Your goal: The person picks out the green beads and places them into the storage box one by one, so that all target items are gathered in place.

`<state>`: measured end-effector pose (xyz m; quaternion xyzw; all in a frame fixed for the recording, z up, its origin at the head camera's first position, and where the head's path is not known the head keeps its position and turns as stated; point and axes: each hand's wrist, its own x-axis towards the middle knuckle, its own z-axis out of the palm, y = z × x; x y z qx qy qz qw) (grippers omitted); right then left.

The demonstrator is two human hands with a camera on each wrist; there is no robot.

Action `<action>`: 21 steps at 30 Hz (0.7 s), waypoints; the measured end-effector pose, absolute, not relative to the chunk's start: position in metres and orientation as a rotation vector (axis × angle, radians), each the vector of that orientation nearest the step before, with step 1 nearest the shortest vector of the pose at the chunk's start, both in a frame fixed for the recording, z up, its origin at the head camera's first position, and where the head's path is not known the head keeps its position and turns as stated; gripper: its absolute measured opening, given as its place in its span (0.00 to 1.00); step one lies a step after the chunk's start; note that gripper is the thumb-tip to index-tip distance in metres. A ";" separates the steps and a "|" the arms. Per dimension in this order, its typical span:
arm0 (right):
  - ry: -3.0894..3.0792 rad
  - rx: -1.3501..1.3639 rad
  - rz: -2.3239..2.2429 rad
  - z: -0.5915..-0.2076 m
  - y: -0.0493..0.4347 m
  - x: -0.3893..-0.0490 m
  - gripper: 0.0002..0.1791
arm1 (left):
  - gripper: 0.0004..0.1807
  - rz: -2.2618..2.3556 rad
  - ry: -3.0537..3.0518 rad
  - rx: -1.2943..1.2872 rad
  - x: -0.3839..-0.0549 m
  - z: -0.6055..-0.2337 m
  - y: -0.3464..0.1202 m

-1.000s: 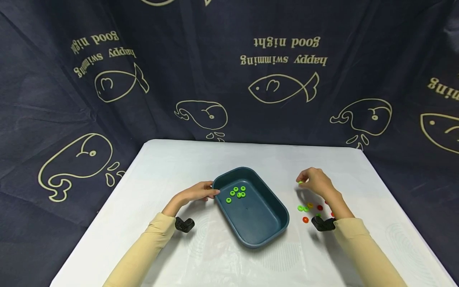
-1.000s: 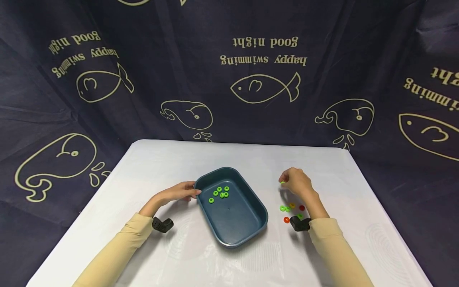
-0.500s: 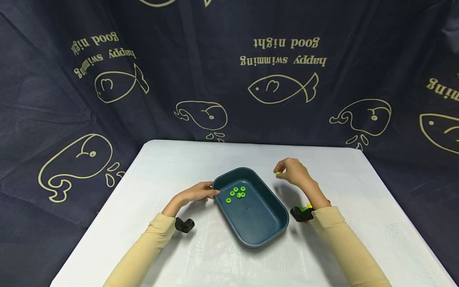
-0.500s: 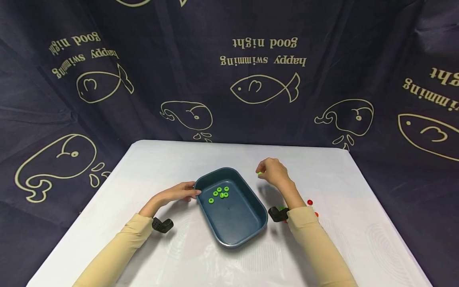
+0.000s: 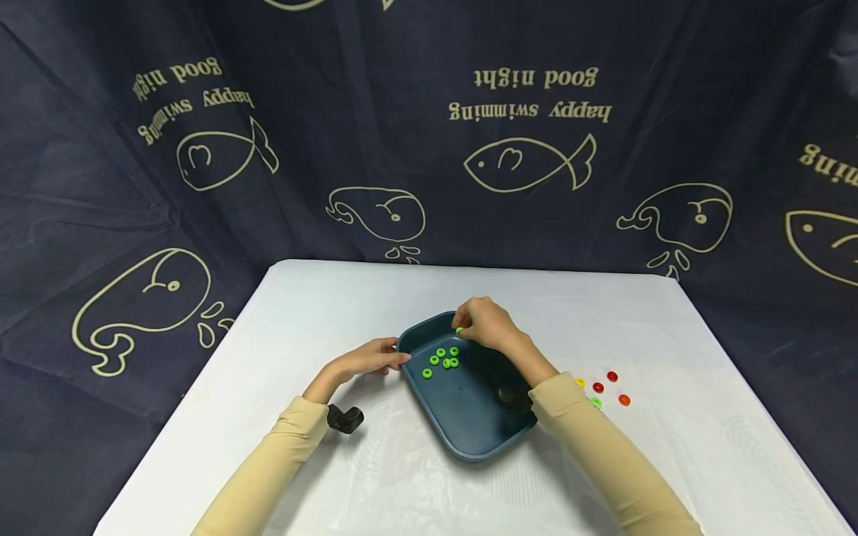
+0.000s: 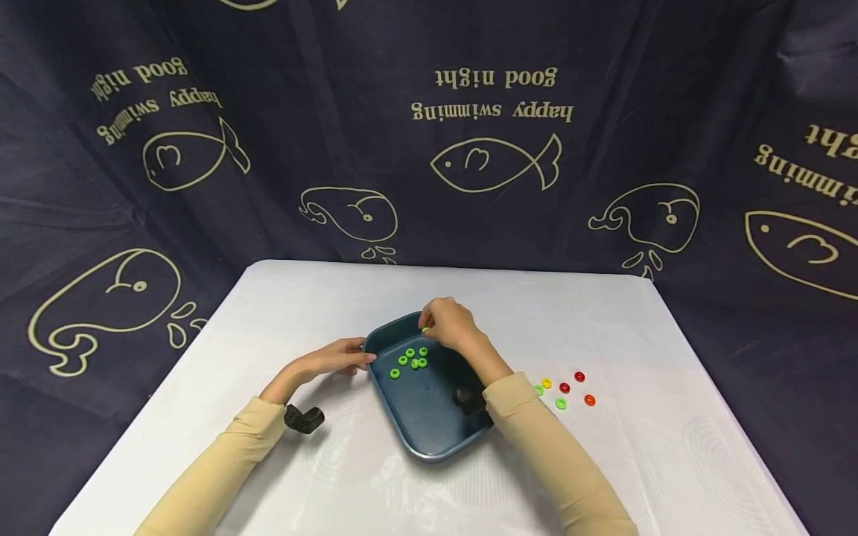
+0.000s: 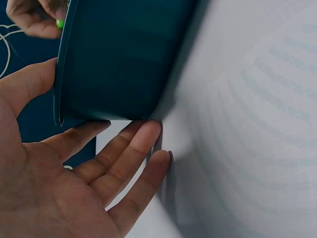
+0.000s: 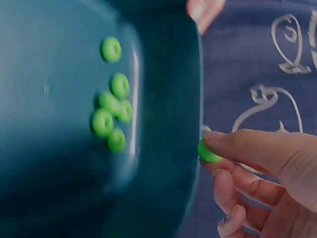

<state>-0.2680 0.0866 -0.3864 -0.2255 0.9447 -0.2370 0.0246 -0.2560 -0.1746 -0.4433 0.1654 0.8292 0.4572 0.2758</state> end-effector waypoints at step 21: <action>2.803 -0.818 -0.582 -0.418 0.026 -0.269 0.04 | 0.20 1.220 2.230 0.428 -0.257 -0.443 -0.175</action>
